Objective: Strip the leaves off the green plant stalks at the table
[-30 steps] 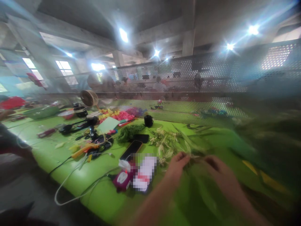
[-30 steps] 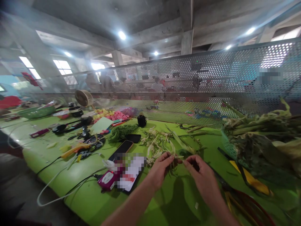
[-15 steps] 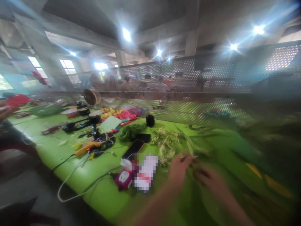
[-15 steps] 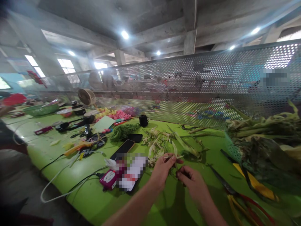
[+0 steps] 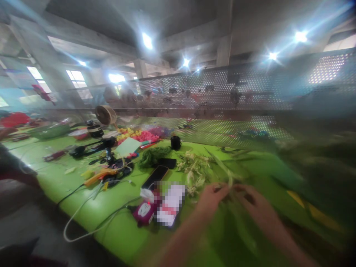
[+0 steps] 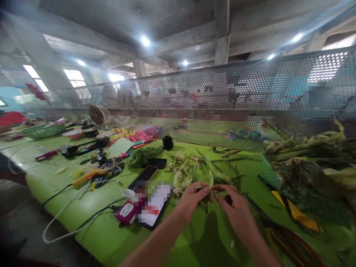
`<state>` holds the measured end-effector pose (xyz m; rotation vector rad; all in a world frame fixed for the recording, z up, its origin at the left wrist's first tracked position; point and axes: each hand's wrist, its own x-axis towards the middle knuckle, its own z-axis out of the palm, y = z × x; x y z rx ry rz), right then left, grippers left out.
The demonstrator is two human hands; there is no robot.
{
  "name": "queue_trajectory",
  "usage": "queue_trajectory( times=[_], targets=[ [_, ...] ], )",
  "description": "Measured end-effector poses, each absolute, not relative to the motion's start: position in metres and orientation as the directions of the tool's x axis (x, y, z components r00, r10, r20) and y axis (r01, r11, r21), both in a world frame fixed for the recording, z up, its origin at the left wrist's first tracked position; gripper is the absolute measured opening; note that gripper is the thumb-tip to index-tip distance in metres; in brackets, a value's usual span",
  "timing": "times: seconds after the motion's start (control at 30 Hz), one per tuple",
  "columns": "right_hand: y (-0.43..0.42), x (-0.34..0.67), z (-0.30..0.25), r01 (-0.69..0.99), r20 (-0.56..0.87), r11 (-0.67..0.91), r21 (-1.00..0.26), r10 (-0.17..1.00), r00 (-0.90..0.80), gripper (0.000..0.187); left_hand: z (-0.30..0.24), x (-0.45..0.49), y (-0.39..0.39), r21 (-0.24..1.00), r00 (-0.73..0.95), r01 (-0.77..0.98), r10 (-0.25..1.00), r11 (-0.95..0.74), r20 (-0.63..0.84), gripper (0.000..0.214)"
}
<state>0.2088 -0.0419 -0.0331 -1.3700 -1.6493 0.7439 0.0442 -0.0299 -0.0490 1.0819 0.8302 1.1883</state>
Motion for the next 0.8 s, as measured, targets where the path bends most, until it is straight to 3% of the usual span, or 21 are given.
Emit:
queue_trajectory(
  times=[0.1, 0.27, 0.5, 0.8],
  targets=[
    [-0.043, 0.209, -0.034, 0.490, 0.245, 0.264, -0.831, 0.964, -0.103, 0.026, -0.048, 0.045, -0.031, 0.961, 0.217, -0.274, 0.976, 0.029, 0.033, 0.035],
    [-0.042, 0.215, -0.039, 0.527, 0.192, 0.177, -0.831, 0.981, -0.027, 0.024, -0.050, 0.047, -0.029, 0.980, 0.211, -0.199, 0.976, -0.008, 0.051, 0.034],
    [-0.038, 0.216, -0.035, 0.449, 0.109, 0.111, -0.887, 0.994, -0.029, 0.034, -0.054, 0.044, -0.026, 0.994, 0.225, -0.094, 0.972, -0.052, 0.072, 0.034],
    [-0.043, 0.214, -0.022, 0.462, 0.180, 0.134, -0.877, 0.982, 0.057, 0.026, -0.047, 0.047, -0.034, 0.997, 0.353, -0.074, 0.935, -0.010, 0.036, 0.030]
  ],
)
